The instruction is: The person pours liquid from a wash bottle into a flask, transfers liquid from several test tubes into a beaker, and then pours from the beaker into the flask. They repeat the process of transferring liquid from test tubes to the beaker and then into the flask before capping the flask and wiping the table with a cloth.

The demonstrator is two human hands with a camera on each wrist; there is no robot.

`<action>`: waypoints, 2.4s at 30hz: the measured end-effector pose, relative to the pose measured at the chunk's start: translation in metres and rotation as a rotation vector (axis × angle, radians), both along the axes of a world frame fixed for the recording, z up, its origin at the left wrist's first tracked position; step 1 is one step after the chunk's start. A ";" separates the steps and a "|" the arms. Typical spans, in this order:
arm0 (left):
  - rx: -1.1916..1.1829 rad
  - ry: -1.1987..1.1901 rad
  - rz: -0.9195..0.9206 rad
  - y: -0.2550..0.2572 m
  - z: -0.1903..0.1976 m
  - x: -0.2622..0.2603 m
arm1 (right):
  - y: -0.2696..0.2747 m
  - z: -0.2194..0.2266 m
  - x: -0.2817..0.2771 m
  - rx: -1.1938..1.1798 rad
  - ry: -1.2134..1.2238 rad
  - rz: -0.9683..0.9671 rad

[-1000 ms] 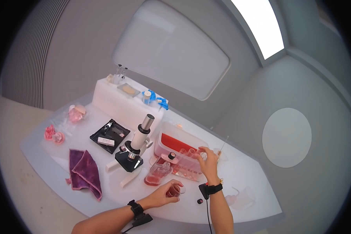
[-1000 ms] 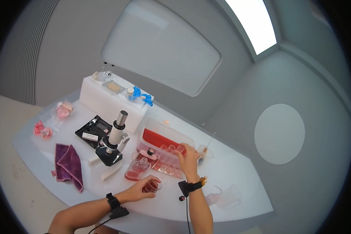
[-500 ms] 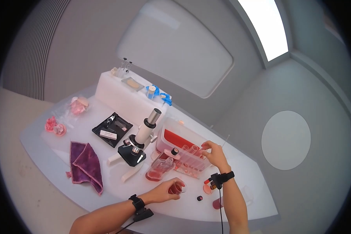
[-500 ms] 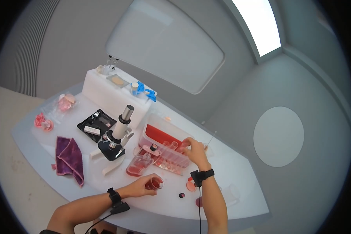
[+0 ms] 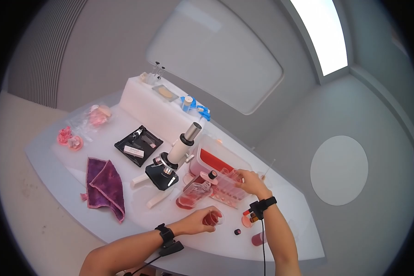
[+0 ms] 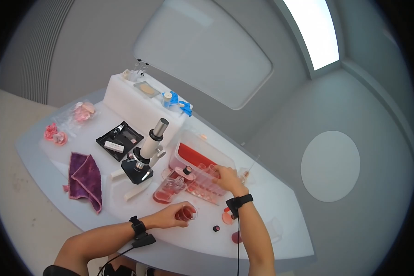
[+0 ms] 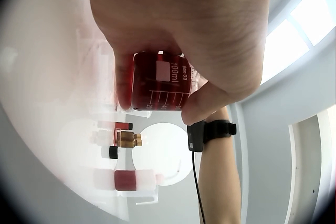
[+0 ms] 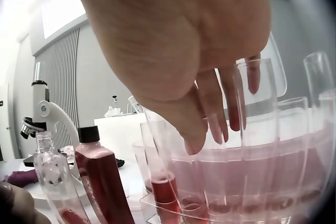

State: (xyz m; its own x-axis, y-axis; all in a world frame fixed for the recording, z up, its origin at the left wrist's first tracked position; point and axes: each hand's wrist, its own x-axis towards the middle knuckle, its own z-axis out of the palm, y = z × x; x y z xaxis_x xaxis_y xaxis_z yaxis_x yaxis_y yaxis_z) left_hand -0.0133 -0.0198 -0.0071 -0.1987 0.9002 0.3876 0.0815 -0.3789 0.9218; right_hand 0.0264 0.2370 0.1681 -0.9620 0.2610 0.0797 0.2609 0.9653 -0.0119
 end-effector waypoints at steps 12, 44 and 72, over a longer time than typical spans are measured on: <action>-0.030 -0.005 -0.018 -0.001 0.001 0.000 | -0.020 0.018 0.007 -0.241 0.153 0.064; -0.187 -0.028 -0.052 -0.009 0.018 0.007 | -0.097 -0.083 0.140 -0.112 0.470 0.301; -0.271 -0.038 -0.059 -0.009 0.019 0.013 | -0.102 -0.087 0.146 0.012 0.496 0.260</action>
